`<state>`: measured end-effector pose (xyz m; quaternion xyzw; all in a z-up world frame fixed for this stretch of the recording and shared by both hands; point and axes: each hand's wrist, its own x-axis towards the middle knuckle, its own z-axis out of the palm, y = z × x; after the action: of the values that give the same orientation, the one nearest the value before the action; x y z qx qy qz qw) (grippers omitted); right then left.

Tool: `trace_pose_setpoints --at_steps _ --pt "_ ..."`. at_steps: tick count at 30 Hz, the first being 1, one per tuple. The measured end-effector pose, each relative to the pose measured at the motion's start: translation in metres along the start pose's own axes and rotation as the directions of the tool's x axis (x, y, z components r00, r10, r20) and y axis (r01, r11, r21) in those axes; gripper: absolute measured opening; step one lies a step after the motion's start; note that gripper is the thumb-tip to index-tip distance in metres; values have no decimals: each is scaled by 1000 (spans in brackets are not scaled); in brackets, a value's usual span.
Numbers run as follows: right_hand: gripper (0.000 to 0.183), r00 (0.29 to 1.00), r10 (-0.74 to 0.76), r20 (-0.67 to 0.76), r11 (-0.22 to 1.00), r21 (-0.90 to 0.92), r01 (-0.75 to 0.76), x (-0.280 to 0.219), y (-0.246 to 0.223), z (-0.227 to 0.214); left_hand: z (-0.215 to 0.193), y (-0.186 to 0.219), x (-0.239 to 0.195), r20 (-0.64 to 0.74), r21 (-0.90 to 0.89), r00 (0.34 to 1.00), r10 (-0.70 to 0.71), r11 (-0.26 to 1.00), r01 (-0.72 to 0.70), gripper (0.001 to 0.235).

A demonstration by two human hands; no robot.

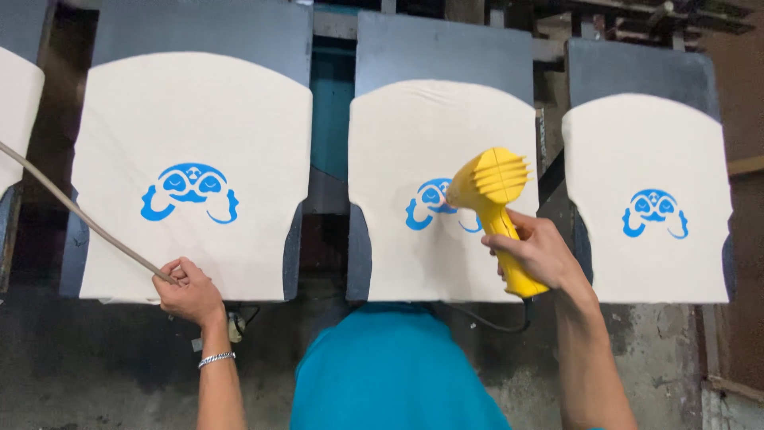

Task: Using a handheld heat gun to dry screen-printed logos on fabric panels arranged on a production line.

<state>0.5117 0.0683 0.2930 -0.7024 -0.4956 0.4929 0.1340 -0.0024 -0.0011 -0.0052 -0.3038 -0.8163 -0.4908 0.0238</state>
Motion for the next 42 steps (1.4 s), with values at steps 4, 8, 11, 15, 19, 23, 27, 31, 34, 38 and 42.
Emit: trace_pose_setpoints --at_steps 4,8,11,15,19,23,27,31,34,38,42 --pt "49 992 64 106 997 25 -67 1 -9 2 -3 1 -1 -1 31 1000 -22 999 22 9" --pt "55 998 37 46 999 28 -38 15 -17 10 -2 3 -1 1 30 1000 -6 1000 6 9" --pt "56 993 94 71 994 -54 -90 5 -13 -4 0 -7 -1 3 76 1000 -2 997 1 10" --pt "58 985 88 147 996 -18 -86 14 -12 4 4 -9 -2 -13 119 1000 8 993 -6 10" --pt "58 998 31 59 1000 -5 -31 21 -4 7 -5 -17 0 8 116 1000 16 993 -17 10" --pt "63 984 92 150 995 -38 -88 9 -26 -2 2 -13 -2 -15 104 1000 16 994 -15 10" --pt "60 993 6 115 1000 -19 -3 31 -11 7 -4 -5 -1 17 99 999 38 994 -39 9" --pt "60 999 32 44 999 -26 -31 26 -9 -3 -2 -7 1 2 82 1000 27 996 -27 9" --pt "51 997 52 58 998 -28 -51 20 -15 -2 -8 9 -2 6 29 999 39 999 -39 5" --pt "48 996 16 -84 989 -148 -28 24 -11 -5 6 3 -7 -119 115 982 146 984 -133 6" --pt "30 988 119 96 990 69 -126 11 -20 -7 -6 19 -3 -7 48 995 103 994 -103 6"
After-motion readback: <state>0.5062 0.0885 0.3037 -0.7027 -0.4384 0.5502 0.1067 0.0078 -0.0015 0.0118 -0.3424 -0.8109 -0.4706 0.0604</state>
